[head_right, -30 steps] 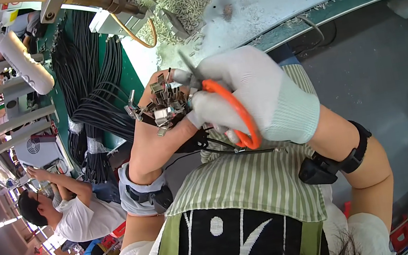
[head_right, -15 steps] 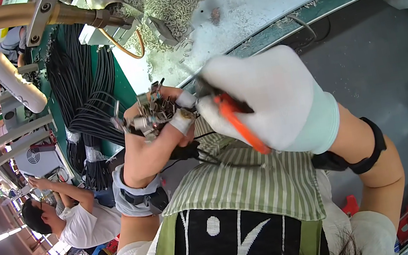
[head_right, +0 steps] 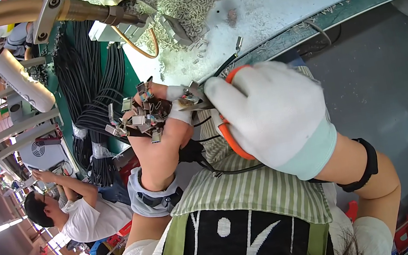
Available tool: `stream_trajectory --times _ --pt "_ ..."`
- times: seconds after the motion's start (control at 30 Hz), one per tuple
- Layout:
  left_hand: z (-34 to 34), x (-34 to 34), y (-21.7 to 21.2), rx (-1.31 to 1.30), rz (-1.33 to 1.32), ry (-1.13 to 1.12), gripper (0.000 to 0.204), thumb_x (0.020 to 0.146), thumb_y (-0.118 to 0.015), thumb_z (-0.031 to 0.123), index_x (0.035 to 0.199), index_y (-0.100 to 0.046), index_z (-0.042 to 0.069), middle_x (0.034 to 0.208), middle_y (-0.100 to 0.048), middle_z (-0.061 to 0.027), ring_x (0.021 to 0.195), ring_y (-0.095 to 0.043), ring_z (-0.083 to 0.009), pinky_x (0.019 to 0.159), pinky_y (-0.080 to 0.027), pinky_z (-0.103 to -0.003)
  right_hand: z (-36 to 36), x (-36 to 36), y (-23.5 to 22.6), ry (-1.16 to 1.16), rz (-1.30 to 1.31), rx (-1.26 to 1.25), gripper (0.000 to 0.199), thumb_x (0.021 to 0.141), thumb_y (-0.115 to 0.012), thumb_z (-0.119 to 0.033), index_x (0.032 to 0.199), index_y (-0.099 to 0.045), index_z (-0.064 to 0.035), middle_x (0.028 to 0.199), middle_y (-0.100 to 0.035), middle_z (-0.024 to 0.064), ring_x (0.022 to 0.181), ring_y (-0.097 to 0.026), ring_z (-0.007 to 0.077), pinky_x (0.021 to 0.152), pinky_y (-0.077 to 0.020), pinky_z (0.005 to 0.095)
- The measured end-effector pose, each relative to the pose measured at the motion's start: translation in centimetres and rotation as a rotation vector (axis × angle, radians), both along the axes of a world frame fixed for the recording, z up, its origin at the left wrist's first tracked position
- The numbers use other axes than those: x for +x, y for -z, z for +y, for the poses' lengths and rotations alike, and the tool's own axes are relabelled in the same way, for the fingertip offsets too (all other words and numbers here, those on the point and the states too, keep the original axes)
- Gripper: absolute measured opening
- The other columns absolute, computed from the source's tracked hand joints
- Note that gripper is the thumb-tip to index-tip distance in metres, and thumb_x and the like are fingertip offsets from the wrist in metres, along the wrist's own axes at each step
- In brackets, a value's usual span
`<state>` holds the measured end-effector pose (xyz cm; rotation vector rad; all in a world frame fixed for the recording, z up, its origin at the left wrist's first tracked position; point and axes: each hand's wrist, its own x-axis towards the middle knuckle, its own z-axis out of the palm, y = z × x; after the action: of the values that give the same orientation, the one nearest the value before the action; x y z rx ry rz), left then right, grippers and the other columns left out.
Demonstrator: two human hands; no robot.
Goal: Manually trimming small electronic components using scissors at an assembly station.
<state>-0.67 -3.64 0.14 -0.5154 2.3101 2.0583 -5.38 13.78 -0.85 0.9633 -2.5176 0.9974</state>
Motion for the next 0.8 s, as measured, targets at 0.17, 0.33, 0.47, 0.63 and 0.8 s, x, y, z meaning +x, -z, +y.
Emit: stream_trajectory --times 0.17,0.33,0.47,0.63,0.8 --pt "0.5 -0.3 -0.3 0.094 -0.021 -0.016 0.028 0.072 -0.069 0.000 0.096 -0.056 -0.001 0.080 -0.061 -0.0014 0.072 -0.055 -0.0057 0.065 -0.045 -0.021 0.2 0.6 0.3 -0.075 -0.128 0.077 0.020 0.071 -0.067 -0.010 0.090 -0.062 -0.0045 0.062 -0.057 0.0071 0.051 -0.055 0.0259 0.051 -0.0455 0.0319" --pt "-0.2 -0.1 0.6 -0.371 0.503 0.248 0.025 0.079 -0.063 -0.003 0.102 -0.054 0.000 0.083 -0.059 -0.0026 0.060 -0.052 -0.0067 0.054 -0.044 -0.022 -0.5 0.8 -0.2 -0.148 -0.549 -0.233 0.013 0.074 -0.064 -0.008 0.086 -0.063 -0.0020 0.058 -0.055 0.0095 0.046 -0.054 0.0249 0.048 -0.0446 0.0300" --pt "-1.4 -0.6 -0.9 -0.411 0.362 0.486 0.025 0.078 -0.065 -0.003 0.100 -0.055 0.000 0.086 -0.060 -0.0028 0.069 -0.054 -0.0069 0.065 -0.047 -0.023 -0.7 1.2 0.2 -0.115 -0.616 -0.258 0.010 0.076 -0.062 -0.007 0.084 -0.063 -0.0008 0.057 -0.055 0.0111 0.045 -0.054 0.0244 0.046 -0.0431 0.0288" --pt "-1.1 -0.2 0.5 -0.211 0.222 0.151 0.022 0.077 -0.066 -0.002 0.096 -0.056 0.000 0.078 -0.060 -0.0013 0.065 -0.053 -0.0053 0.059 -0.044 -0.020 -1.6 1.3 0.6 -0.094 -0.576 -0.325 0.010 0.075 -0.063 -0.006 0.084 -0.063 -0.0014 0.055 -0.053 0.0098 0.043 -0.052 0.0251 0.045 -0.0421 0.0299" --pt "-1.6 -0.2 0.2 -0.099 -0.046 0.128 0.026 0.071 -0.072 0.000 0.091 -0.056 -0.002 0.076 -0.059 -0.0008 0.067 -0.052 -0.0046 0.061 -0.044 -0.021 -1.8 0.9 1.7 0.003 -0.091 -0.114 0.010 0.074 -0.063 -0.005 0.083 -0.062 -0.0012 0.056 -0.052 0.0091 0.046 -0.050 0.0259 0.046 -0.0405 0.0309"
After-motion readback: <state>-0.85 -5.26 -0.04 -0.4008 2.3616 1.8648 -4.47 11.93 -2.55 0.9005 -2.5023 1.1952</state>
